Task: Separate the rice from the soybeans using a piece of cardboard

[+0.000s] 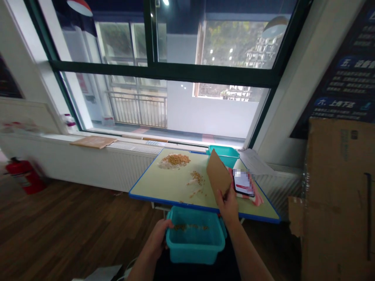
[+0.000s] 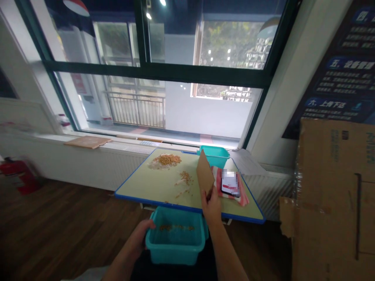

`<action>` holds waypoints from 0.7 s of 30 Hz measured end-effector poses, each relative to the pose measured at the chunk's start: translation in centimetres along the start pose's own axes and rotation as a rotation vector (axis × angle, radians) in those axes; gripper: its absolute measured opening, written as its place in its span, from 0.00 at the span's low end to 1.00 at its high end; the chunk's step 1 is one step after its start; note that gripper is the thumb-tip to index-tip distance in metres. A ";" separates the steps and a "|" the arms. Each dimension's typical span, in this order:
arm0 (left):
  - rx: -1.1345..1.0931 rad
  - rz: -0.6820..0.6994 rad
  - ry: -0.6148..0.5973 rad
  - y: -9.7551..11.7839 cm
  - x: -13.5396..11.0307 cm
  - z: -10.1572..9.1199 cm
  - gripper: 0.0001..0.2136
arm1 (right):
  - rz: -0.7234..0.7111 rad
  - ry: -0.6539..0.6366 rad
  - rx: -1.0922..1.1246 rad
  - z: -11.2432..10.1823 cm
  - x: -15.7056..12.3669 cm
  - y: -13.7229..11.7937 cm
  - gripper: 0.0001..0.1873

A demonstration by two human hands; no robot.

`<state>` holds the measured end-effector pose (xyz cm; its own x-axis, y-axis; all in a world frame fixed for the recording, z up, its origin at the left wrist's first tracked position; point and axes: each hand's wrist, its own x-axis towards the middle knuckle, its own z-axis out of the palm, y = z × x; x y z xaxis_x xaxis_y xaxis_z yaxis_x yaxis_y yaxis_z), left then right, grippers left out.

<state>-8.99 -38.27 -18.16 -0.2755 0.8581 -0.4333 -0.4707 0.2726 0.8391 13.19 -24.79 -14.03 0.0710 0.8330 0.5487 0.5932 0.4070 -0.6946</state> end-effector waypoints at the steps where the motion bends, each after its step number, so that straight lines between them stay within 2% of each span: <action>1: -0.004 0.004 -0.004 -0.1 0.1 -0.1 0.05 | 0.008 -0.036 -0.036 -0.2 0.1 0.1 0.27; 6: 0.018 0.019 -0.103 0.0 0.5 -1.0 0.05 | 0.031 -0.123 -0.118 -1.5 1.0 1.0 0.31; 10: 0.031 0.014 -0.058 0.4 1.0 -1.7 0.06 | 0.010 -0.157 -0.106 -1.8 1.0 1.4 0.30; 15: 0.037 0.007 -0.060 0.7 1.3 -1.9 0.07 | -0.008 -0.156 -0.117 -1.5 -0.1 0.0 0.24; 21: 0.031 -0.020 -0.033 1.0 1.1 -1.6 0.07 | 0.030 -0.193 -0.158 -1.1 -1.2 -2.0 0.24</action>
<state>-11.12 -37.76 -18.35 -0.2383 0.8660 -0.4396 -0.4499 0.3027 0.8402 12.80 -27.07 -12.76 -0.0552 0.9063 0.4190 0.7124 0.3297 -0.6195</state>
